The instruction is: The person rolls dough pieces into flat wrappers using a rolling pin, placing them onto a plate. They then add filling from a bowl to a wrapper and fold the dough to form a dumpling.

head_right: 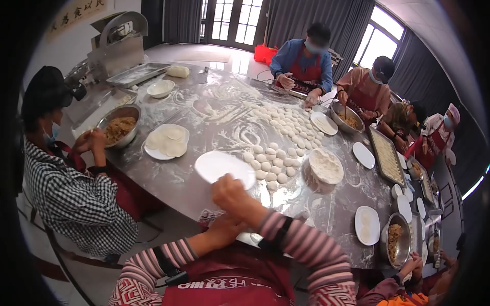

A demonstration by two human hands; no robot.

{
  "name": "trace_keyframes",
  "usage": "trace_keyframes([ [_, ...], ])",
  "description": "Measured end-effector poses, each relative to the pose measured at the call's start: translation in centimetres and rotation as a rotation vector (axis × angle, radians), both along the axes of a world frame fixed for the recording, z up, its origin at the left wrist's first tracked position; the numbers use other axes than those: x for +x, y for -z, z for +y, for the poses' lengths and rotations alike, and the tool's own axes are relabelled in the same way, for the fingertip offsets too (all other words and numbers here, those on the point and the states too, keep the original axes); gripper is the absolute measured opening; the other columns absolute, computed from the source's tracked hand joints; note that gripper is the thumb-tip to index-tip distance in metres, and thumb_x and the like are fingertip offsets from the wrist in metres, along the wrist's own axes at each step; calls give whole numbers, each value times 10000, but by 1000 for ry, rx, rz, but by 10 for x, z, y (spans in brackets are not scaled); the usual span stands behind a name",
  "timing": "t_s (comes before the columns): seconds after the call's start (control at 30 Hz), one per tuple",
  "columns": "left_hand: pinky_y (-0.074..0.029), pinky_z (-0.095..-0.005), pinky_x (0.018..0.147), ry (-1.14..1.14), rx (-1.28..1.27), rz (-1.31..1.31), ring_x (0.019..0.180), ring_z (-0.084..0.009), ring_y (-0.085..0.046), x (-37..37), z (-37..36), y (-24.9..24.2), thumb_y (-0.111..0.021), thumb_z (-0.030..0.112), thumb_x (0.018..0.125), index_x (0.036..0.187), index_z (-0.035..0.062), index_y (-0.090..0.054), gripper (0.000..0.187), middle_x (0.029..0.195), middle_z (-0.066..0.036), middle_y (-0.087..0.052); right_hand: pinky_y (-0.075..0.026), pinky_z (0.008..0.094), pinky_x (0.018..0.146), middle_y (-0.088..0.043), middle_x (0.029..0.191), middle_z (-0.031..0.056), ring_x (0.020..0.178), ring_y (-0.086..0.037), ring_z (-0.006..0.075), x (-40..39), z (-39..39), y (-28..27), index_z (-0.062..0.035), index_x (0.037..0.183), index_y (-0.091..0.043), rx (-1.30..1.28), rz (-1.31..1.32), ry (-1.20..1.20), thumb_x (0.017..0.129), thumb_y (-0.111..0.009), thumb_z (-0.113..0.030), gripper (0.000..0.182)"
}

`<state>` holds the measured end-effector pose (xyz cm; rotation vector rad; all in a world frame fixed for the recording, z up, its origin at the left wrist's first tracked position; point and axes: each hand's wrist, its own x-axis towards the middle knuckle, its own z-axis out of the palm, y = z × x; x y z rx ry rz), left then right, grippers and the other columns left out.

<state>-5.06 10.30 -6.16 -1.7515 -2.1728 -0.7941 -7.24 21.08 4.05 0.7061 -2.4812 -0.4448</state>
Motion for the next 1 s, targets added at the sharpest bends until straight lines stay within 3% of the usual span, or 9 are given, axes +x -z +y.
trace_keyframes([
  [0.1, -313, -364, 987, -74, -23, -509, 1128, -293, -447, 3, 1, 4, -415, 128, 877, 1201, 25, -438, 341, 1194, -189, -474, -316, 264, 418, -493, 604, 23, 594, -444, 137, -16, -32, 41, -94, 609, -560, 88, 31, -95, 638, -569, -148, 62],
  [0.27, -357, -390, 951, -55, 134, -312, 1091, -301, -480, -2, -3, -9, -469, 132, 850, 1182, 28, -463, 348, 1161, -185, -498, -437, 357, 619, -556, 750, 79, 731, -536, 243, 21, -3, 17, -52, 758, -587, -297, -231, -22, 698, -620, -205, 168],
  [0.33, -398, -399, 906, 21, -134, -144, 1045, -302, -511, -9, -7, -23, -488, 114, 836, 1147, 25, -505, 323, 1102, -159, -532, -430, 400, 741, -566, 818, 116, 809, -543, 286, 59, 36, -11, -34, 830, -597, -383, -75, 161, 682, -648, -186, 219],
  [0.4, -441, -405, 841, 34, -5, -203, 971, -312, -545, -16, 2, -28, -533, 132, 798, 1058, 42, -569, 278, 1023, -147, -562, -395, 408, 792, -563, 870, 118, 878, -513, 299, 90, 76, -21, -17, 794, -596, -305, 122, 438, 655, -677, -188, 235],
  [0.5, -450, -412, 766, -24, -360, -483, 883, -317, -563, -38, 30, -49, -578, 216, 786, 949, 84, -617, 213, 905, -144, -573, -435, 345, 728, -595, 822, 98, 819, -560, 237, 117, 128, 1, -1, 807, -588, -473, 89, 572, 710, -677, -129, 184],
  [0.57, -448, -413, 776, -106, -262, -478, 900, -322, -562, -58, 67, -48, -586, 242, 788, 903, 60, -615, 218, 926, -149, -575, -448, 264, 622, -618, 738, 66, 708, -578, 137, 126, 143, 23, 4, 790, -585, -1627, -427, 385, 772, -637, -70, 92],
  [0.67, -451, -415, 775, -220, -219, -438, 887, -335, -564, -78, 122, -46, -590, 260, 786, 888, 53, -612, 232, 932, -157, -573, -428, 215, 542, -615, 661, 37, 614, -550, 64, 136, 129, 38, -2, 765, -590, -1637, -195, 298, 802, -602, -58, 68],
  [0.87, -461, -429, 724, -440, -140, -285, 845, -338, -582, -72, 170, -16, -660, 239, 730, 967, 17, -526, 351, 870, -193, -572, -430, 253, 536, -582, 662, 76, 577, -546, 140, 160, 116, 52, 6, 730, -585, -1540, 23, 196, 737, -649, 12, 65],
  [1.0, -463, -384, 658, -335, -131, -606, 742, -288, -586, -67, 131, -29, -656, 178, 728, 970, 13, -485, 339, 775, -132, -585, -430, 260, 532, -574, 650, 87, 567, -550, 165, 164, 114, 56, 5, 714, -584, -1535, 41, 112, 724, -656, 19, 75],
])
